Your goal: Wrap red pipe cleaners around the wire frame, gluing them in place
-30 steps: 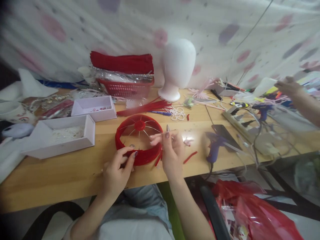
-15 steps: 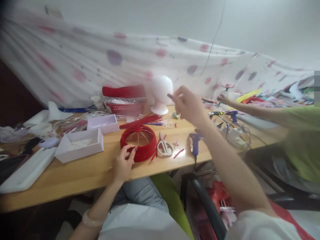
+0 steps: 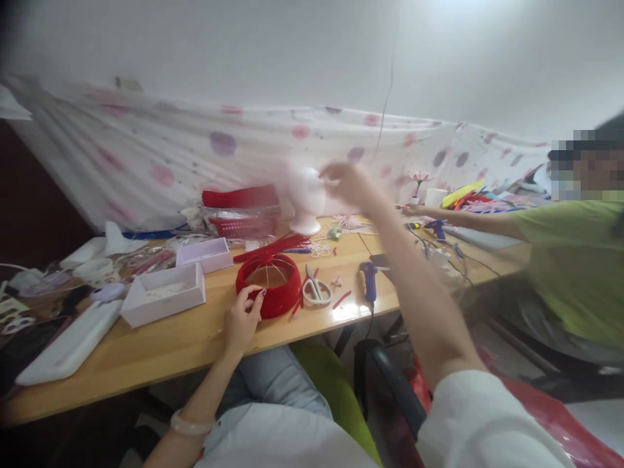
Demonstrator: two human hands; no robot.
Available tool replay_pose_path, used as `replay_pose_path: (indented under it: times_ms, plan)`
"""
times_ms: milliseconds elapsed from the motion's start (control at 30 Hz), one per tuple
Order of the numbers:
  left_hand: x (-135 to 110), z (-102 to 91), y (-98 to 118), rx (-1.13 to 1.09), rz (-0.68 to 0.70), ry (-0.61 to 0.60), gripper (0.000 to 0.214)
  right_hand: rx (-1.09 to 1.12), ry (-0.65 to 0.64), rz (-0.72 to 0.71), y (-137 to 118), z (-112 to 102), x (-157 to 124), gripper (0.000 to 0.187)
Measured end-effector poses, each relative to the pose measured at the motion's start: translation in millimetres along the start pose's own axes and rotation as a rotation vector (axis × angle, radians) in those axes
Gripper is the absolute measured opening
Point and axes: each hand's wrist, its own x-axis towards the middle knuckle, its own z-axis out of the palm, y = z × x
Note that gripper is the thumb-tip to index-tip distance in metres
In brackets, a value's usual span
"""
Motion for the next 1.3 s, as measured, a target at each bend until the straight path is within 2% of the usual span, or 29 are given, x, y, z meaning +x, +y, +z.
replay_pose_path:
  times_ms: [67, 133, 200, 300, 367, 467, 567, 667, 767, 967, 1300]
  plan:
    - [0.0, 0.3, -0.3, -0.004, 0.002, -0.002, 0.025, 0.1, -0.115, 0.011, 11.6, 37.3, -13.3, 0.014]
    - [0.1, 0.5, -0.7, -0.01, 0.011, -0.004, 0.026, 0.178, -0.206, 0.028, 21.6, 67.8, -26.3, 0.033]
    - [0.0, 0.3, -1.0, -0.014, 0.024, -0.004, 0.026, 0.235, -0.275, 0.043, 29.5, 88.8, -39.4, 0.026]
    - [-0.9, -0.5, -1.2, -0.019, 0.032, -0.001, 0.025, 0.289, -0.357, 0.075, 34.9, 104.8, -61.8, 0.014]
    - [-2.3, -0.9, -1.0, -0.028, 0.03, -0.003, 0.024, 0.309, -0.397, 0.099, 32.3, 108.1, -80.5, 0.008]
    - [-4.8, -1.1, 0.0, -0.05, 0.02, 0.002, 0.023, 0.323, -0.408, 0.115, 19.7, 106.9, -116.6, 0.026]
    - [-6.7, -1.7, 2.3, -0.062, 0.01, 0.012, 0.021, 0.342, -0.375, 0.086, 4.3, 103.2, -159.3, 0.026]
    - [-7.4, -3.5, 5.3, -0.072, 0.004, 0.001, 0.019, 0.357, -0.411, 0.096, -4.4, 102.1, -198.9, 0.05]
    - [-6.7, -5.9, 8.4, -0.08, 0.029, -0.008, 0.017, 0.396, -0.463, 0.146, -5.4, 105.5, -224.4, 0.06]
    - [-5.6, -7.9, 14.1, -0.073, 0.068, 0.001, 0.019, 0.479, -0.442, 0.276, -3.3, 114.8, -238.8, 0.057]
    - [-7.8, -6.8, 16.6, -0.083, 0.049, -0.017, 0.022, 0.393, -0.447, 0.273, -4.8, 116.5, -241.7, 0.048]
